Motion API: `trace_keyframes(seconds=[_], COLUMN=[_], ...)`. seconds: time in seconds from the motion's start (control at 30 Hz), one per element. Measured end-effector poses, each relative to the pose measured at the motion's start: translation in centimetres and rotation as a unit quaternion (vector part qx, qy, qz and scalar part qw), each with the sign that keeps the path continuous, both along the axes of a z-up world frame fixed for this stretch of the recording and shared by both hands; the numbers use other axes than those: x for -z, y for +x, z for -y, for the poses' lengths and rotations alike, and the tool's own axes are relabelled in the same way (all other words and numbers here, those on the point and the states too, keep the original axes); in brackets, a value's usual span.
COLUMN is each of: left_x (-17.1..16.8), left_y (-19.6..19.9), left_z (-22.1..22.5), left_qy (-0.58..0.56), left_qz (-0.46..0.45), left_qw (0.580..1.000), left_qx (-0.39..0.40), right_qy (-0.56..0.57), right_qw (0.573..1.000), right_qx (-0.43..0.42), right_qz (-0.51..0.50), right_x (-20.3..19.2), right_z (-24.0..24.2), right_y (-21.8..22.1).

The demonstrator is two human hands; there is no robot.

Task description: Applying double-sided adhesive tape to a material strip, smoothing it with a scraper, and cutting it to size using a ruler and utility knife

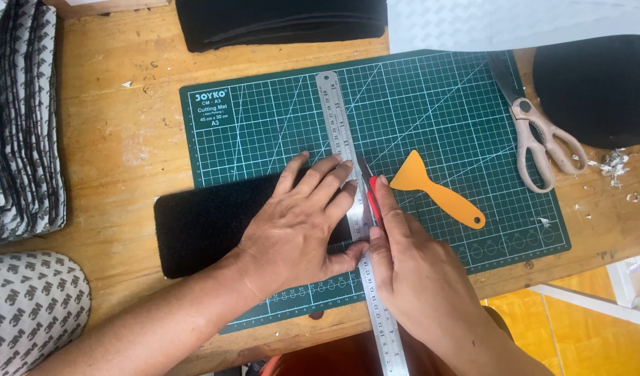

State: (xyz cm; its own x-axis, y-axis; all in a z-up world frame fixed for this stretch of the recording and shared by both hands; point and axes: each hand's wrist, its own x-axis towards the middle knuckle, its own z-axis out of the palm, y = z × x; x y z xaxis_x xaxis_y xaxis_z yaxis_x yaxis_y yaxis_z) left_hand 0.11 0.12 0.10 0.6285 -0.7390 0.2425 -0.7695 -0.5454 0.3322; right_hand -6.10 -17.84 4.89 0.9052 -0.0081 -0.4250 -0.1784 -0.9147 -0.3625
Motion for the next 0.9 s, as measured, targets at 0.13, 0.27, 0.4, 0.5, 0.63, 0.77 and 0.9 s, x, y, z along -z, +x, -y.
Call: trace_keyframes(seconds=[0.13,0.27,0.4,0.5,0.63,0.77,0.9], left_x=[0.1,0.1,0.2,0.2,0.0,-0.1,-0.1], left_y=[0.0,0.0,0.0,0.1,0.0,0.0,0.0], left_z=[0.0,0.0,0.1,0.1,0.1,0.1,0.1], left_qy=[-0.009,-0.006,-0.012,-0.029,-0.019,-0.017,-0.014], left_qz=[0.005,0.012,0.015,0.015,0.015,0.027,0.022], left_qw=[1.0,1.0,1.0,0.999,1.0,0.999,1.0], left_qx=[0.001,-0.002,-0.001,0.002,0.004,0.002,0.001], right_qy=[0.002,-0.016,-0.061,-0.078,-0.064,-0.072,-0.066], right_qw=[1.0,0.999,0.997,0.994,0.996,0.996,0.995], right_qx=[-0.01,-0.023,-0.041,-0.057,-0.052,-0.048,-0.061], right_qz=[0.019,0.024,-0.002,0.046,0.021,-0.006,0.052], right_x=[0.3,0.2,0.6,1.5,1.3,1.3,1.9], right_z=[0.0,-0.3,-0.4,-0.4,-0.4,-0.4,-0.2], right_y=[-0.1,-0.1,0.0,-0.4,-0.5,-0.8,-1.6])
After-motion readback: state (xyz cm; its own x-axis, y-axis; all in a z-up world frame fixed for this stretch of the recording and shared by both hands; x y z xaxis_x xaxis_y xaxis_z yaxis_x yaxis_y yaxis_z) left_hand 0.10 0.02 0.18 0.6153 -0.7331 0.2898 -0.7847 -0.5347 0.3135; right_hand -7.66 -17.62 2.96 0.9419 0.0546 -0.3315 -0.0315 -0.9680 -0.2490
